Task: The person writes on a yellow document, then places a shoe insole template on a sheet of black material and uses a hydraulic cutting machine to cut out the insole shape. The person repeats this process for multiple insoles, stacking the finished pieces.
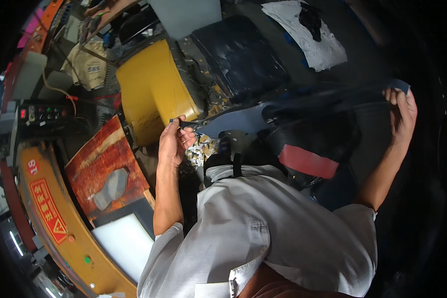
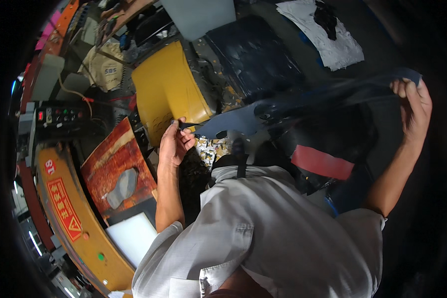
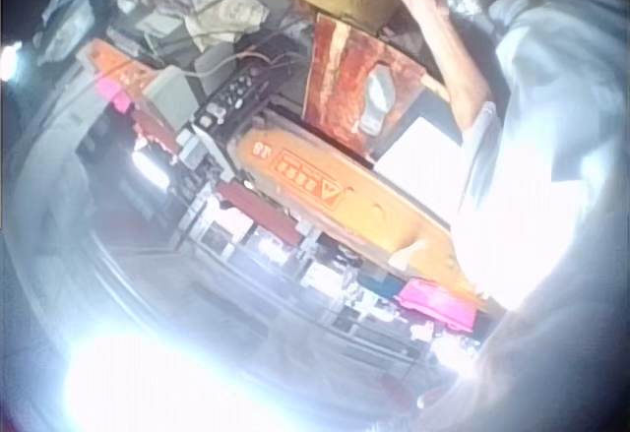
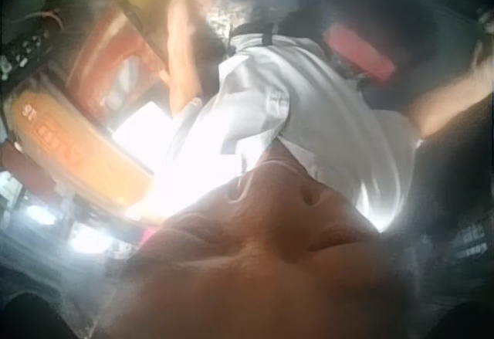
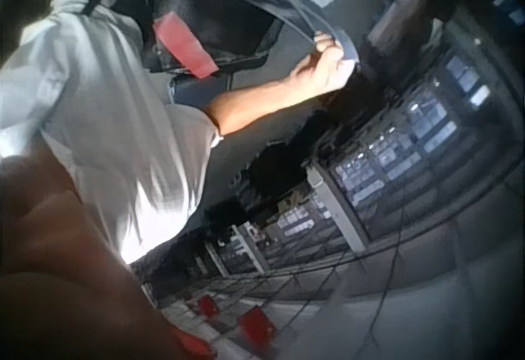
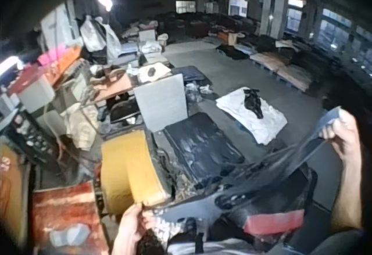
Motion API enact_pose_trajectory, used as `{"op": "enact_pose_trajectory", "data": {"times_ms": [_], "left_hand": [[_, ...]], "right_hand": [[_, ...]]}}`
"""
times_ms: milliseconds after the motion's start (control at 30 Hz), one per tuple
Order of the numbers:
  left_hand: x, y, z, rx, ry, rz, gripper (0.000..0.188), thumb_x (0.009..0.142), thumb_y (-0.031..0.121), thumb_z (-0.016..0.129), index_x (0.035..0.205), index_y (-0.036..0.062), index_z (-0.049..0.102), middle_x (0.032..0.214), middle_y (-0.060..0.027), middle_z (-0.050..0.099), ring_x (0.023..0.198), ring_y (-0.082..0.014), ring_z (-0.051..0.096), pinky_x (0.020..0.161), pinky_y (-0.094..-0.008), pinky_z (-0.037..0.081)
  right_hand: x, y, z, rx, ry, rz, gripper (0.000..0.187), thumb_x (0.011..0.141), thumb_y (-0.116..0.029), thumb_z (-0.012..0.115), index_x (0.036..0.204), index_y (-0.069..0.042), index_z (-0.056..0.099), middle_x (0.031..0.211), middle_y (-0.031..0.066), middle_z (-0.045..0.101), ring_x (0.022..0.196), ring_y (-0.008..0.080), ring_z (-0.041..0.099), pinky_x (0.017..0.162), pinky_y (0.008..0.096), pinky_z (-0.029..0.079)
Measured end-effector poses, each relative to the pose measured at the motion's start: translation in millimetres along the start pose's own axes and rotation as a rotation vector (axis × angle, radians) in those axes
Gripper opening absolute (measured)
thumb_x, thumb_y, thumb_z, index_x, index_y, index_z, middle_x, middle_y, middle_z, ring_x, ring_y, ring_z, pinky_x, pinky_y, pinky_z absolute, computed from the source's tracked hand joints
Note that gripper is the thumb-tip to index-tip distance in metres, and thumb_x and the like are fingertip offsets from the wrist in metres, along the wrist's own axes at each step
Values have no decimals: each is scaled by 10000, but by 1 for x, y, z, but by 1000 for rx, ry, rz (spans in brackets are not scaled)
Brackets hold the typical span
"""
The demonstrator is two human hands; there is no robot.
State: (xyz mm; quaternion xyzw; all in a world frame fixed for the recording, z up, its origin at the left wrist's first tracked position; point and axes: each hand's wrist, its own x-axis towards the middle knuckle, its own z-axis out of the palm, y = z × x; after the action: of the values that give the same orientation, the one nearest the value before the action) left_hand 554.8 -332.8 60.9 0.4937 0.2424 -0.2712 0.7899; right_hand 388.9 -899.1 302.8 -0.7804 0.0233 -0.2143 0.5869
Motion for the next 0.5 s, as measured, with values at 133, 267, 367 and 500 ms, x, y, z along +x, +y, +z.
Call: {"op": "enact_pose_trajectory", "data": {"times_ms": [133, 267, 367, 500], "left_hand": [[48, -27, 12, 11, -65, -207, 243, 1114, 329, 597, 1253, 148, 678, 812, -17, 677, 697, -148, 683, 685, -378, 652], [94, -23, 36, 961, -27, -395, 399, 1030, 370, 688, 1242, 32, 700, 942, -108, 762, 797, -241, 738, 728, -413, 630], [119, 0, 94, 1640, -78, 189, 860, 947, 587, 719, 1455, -88, 562, 1303, -312, 711, 1271, -451, 668, 1080, -471, 518], [166, -15, 238, 789, -787, 246, 758, 1116, 614, 435, 1598, 29, 451, 1516, -183, 593, 1353, -284, 568, 1169, -392, 433]], "right_hand": [[37, 36, 7, 31, -48, 80, 209, 1083, -228, 634, 1104, -21, 653, 953, 34, 579, 951, 173, 558, 1093, 416, 448], [69, 33, 30, 143, -38, -38, 277, 1033, -243, 700, 1129, 16, 694, 841, 31, 626, 843, 174, 576, 890, 358, 463], [115, 29, 54, -84, -326, -185, 283, 986, -278, 758, 1014, -1, 706, 793, 55, 647, 822, 225, 596, 770, 371, 497], [180, 28, 61, 25, -516, -299, 310, 921, -280, 810, 828, -19, 671, 743, 74, 655, 656, 225, 594, 550, 345, 451]]}}
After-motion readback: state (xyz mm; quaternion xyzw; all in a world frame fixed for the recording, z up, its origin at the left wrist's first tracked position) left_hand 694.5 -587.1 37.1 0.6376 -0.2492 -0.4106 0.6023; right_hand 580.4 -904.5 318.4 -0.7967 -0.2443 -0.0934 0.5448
